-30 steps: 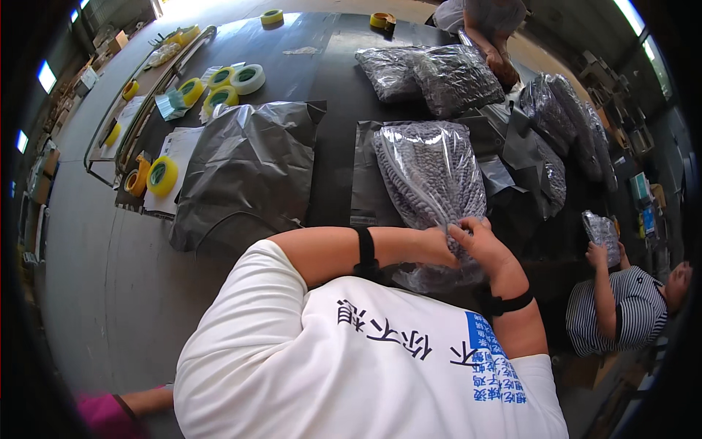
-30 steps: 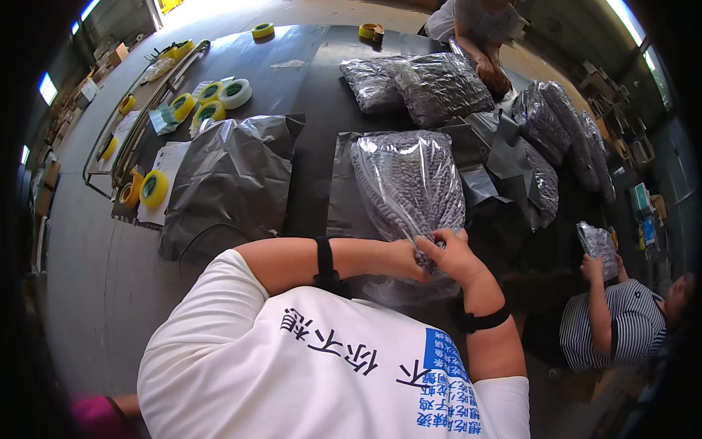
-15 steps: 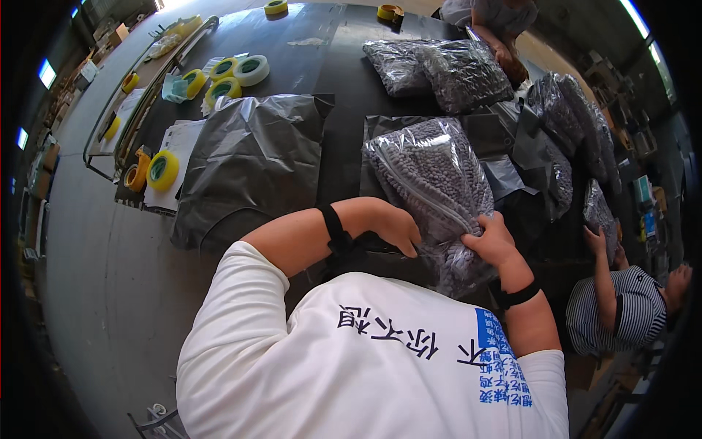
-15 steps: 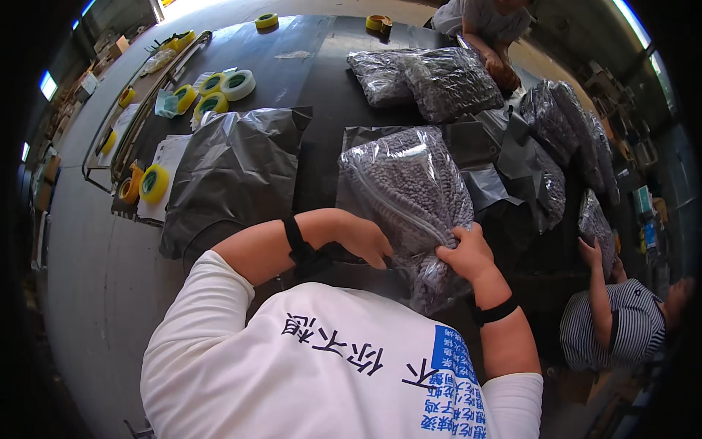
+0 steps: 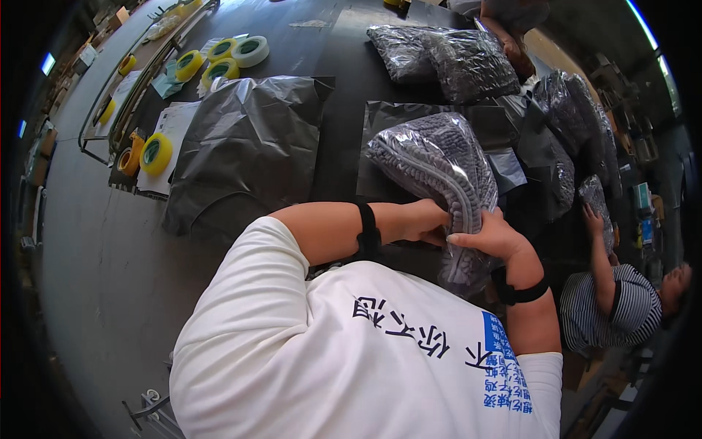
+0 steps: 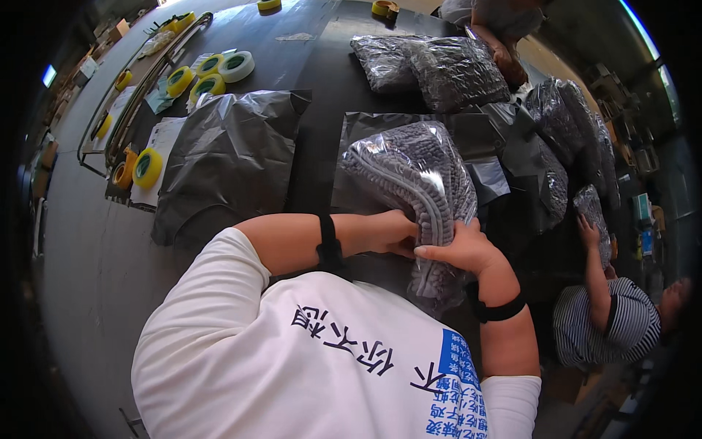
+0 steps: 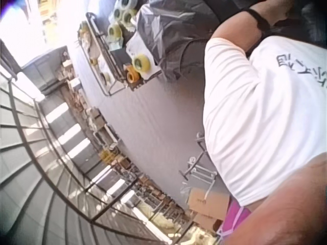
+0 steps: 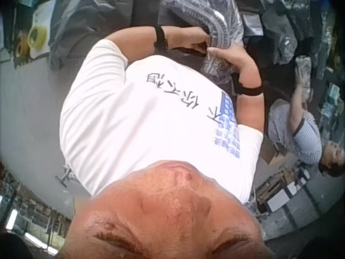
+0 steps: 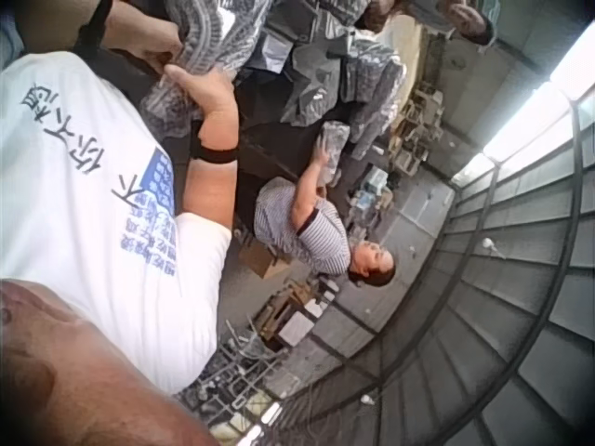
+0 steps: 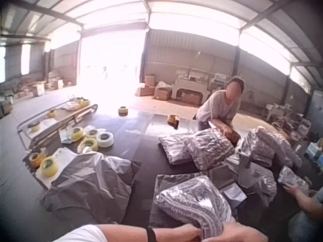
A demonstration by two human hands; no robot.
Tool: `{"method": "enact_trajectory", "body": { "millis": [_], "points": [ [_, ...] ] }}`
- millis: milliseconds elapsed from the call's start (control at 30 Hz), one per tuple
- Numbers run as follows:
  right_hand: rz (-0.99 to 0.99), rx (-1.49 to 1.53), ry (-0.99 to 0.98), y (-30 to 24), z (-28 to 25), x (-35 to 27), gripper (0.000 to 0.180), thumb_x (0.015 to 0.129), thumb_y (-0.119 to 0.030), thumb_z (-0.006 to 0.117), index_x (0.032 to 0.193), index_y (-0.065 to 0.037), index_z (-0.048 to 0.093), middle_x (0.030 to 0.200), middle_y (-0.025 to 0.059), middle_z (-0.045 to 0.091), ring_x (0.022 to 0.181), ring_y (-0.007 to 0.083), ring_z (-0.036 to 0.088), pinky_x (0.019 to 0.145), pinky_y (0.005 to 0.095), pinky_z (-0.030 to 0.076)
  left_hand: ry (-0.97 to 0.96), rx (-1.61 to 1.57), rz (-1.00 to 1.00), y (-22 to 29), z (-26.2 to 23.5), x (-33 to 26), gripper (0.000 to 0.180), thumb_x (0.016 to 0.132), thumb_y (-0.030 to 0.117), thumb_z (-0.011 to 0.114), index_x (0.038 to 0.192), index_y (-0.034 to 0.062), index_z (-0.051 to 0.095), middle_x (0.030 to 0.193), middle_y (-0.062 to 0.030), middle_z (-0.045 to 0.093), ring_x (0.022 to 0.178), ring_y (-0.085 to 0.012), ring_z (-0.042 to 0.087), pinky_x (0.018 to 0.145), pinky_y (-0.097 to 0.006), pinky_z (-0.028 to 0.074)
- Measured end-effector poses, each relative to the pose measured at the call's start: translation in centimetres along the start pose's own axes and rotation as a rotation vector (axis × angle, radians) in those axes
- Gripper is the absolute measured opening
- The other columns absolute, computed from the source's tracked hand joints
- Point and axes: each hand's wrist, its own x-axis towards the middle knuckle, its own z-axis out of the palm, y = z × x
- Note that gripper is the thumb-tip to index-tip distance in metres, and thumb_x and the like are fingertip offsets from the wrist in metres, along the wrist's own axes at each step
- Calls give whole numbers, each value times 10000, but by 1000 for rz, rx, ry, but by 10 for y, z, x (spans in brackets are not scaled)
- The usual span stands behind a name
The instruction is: Placing plastic-wrapped components into larger shipping bags and sealing them.
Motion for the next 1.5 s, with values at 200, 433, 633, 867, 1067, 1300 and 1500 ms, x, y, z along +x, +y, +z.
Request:
{"method": "enact_trajectory", "body": {
  "millis": [200,433,633,867,1067,1300,1500],
  "points": [
    [239,-361,242,-39,19,-14,1029,499,-627,820,1319,-93,501,1397,239,368,1227,396,489,1013,453,417,169,-249,-90,17,33,-2,353,801,139,693,1129,23,637,997,-129,656,864,-227,639,716,-363,543],
    [12,67,537,42,23,-2,712,549,-334,850,1162,-82,588,1182,175,569,1066,382,598,903,418,490,20,422,16,13,21,0,434,727,160,686,1124,-9,643,1051,-177,660,934,-266,623,815,-359,492],
    [-179,749,480,116,21,-10,506,641,-37,774,1111,50,609,1039,111,674,898,201,635,825,333,502,-162,1006,122,40,-18,-23,574,822,232,649,1345,43,508,1204,-150,636,1099,-290,604,928,-361,466],
    [-116,1150,399,153,42,-68,479,662,-38,734,1119,57,624,1032,105,671,891,216,640,835,346,486,388,1438,-54,32,-73,-5,462,764,261,705,1188,93,634,1175,-144,606,1104,-331,568,916,-415,473],
    [-166,1073,449,145,39,-102,493,661,-34,735,1134,46,621,1052,96,669,909,208,639,838,332,481,388,1625,-9,25,-66,1,616,693,362,781,1232,122,608,1236,-105,508,1235,-298,427,997,-421,417],
    [-245,1017,412,164,38,-114,556,643,-27,760,1173,37,604,1082,84,668,959,196,631,874,330,471,306,1561,138,22,-89,3,530,669,373,786,1142,165,667,1218,-99,504,1219,-313,415,990,-426,414],
    [-230,1051,332,174,54,-105,645,632,-34,788,1232,32,562,1142,81,646,1039,189,604,940,328,448,240,1504,142,30,-103,13,374,778,377,712,1064,136,713,1162,-111,570,1154,-308,510,948,-419,447]
  ]
}}
